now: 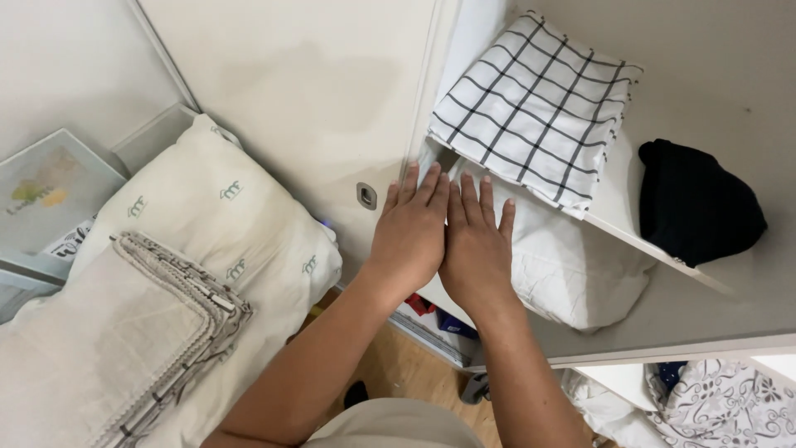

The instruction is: The person folds a white towel with a black grid pattern and a white towel with a brown floral pattern. They place each folded towel into a white closet shelf next to a stack of pillows.

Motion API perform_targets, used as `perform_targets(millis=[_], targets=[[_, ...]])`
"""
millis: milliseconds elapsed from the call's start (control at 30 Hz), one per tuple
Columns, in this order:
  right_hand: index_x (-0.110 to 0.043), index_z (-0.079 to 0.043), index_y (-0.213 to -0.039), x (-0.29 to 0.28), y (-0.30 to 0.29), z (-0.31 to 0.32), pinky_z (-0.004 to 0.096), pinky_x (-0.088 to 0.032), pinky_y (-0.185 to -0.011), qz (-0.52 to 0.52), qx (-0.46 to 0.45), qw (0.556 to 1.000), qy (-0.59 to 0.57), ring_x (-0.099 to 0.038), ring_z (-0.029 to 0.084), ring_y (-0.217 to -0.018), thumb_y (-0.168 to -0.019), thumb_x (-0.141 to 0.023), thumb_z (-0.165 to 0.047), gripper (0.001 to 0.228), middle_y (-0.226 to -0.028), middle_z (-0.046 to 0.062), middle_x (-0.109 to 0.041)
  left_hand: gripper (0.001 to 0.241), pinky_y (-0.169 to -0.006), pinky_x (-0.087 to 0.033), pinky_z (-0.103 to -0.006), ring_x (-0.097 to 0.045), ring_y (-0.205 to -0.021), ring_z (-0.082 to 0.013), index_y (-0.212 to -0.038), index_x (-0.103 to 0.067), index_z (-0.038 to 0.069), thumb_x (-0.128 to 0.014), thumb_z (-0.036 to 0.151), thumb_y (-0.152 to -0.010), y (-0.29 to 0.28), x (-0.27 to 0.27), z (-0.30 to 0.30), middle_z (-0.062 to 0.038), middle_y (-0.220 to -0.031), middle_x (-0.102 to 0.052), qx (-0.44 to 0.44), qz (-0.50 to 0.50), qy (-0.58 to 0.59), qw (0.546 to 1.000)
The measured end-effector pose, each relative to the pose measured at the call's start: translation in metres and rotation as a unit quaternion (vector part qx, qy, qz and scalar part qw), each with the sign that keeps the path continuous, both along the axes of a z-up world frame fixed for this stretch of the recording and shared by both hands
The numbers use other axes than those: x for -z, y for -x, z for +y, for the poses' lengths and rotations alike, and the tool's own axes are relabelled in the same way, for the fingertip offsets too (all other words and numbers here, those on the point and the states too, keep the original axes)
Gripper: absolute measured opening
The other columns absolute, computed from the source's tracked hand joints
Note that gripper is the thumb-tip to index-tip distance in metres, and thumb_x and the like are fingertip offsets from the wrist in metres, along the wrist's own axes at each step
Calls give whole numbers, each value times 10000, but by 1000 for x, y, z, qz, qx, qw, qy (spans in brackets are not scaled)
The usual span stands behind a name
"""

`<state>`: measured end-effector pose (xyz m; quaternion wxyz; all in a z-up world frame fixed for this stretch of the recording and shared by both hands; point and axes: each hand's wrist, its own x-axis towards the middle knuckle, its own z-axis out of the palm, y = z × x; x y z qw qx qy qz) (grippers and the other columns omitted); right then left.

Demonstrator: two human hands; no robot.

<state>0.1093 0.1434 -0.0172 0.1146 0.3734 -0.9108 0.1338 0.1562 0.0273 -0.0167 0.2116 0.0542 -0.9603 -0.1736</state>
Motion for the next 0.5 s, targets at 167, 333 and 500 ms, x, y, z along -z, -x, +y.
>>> perform_targets(millis=[167,333,500], targets=[[-355,-12,-1553,-2,-5,15,683,-85,-1174,21,-25,999,0,-163,401,-1544,-907,-545,-103,680,-1642,203,-292,574,-1215,-207,-537,-248,-1527,-387,-1500,-449,6,-498,88,-934,-19,-2,20,-177,-1601,-383,-29,15,13,999],[-361,-17,-1560,-4,-13,38,699,-61,-1163,37,-54,998,-6,-158,401,-1540,-898,-546,-96,692,-1641,198,-292,579,-1200,-202,-547,-252,-1512,-386,-1486,-451,14,-504,94,-915,-32,0,46,-168,-1605,-379,-63,22,14,998],[-374,-23,-1549,-4,-30,64,698,-44,-1167,32,-82,996,-8,-161,400,-1546,-899,-558,-105,680,-1647,185,-297,593,-1199,-195,-564,-266,-1519,-380,-1496,-441,4,-511,128,-920,-50,3,76,-163,-1599,-375,-96,6,6,995]])
